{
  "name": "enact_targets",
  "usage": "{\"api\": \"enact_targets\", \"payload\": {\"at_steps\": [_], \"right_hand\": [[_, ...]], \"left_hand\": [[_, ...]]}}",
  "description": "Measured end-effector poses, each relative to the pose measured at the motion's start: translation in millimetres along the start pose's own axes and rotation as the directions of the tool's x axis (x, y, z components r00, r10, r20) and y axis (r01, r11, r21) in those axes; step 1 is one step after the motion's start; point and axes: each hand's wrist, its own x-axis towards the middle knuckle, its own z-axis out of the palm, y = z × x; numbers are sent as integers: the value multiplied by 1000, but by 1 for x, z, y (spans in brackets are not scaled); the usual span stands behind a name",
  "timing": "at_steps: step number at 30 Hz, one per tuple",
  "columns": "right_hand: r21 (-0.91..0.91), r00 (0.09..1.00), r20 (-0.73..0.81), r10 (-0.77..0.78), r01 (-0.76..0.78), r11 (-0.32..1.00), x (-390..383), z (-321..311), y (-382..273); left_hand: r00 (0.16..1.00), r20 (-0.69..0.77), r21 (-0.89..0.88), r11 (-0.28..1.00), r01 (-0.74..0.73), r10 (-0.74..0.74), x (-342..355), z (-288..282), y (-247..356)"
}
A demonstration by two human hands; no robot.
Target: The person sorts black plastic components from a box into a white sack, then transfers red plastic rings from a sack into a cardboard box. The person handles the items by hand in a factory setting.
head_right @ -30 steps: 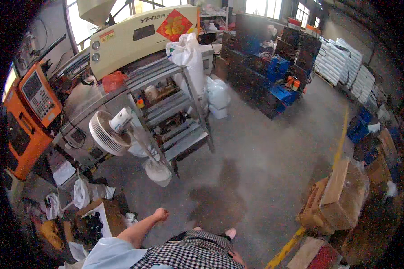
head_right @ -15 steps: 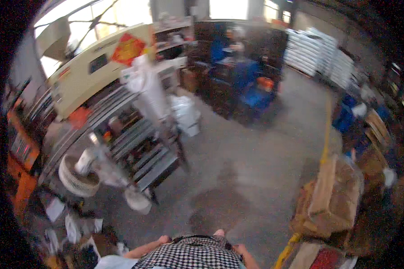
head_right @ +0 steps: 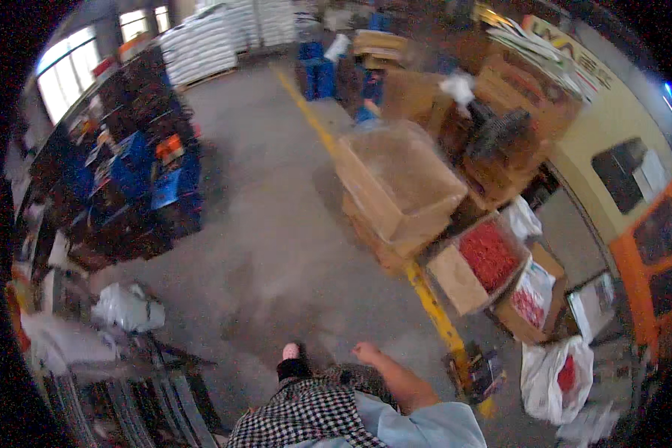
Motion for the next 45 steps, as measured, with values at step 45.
{"api": "enact_targets", "payload": {"at_steps": [45], "right_hand": [[-881, -660, -434, -612, 453, 136, -367, -184, -355]], "left_hand": [[745, 373, 804, 208, -557, 553, 211, -274, 98]]}}
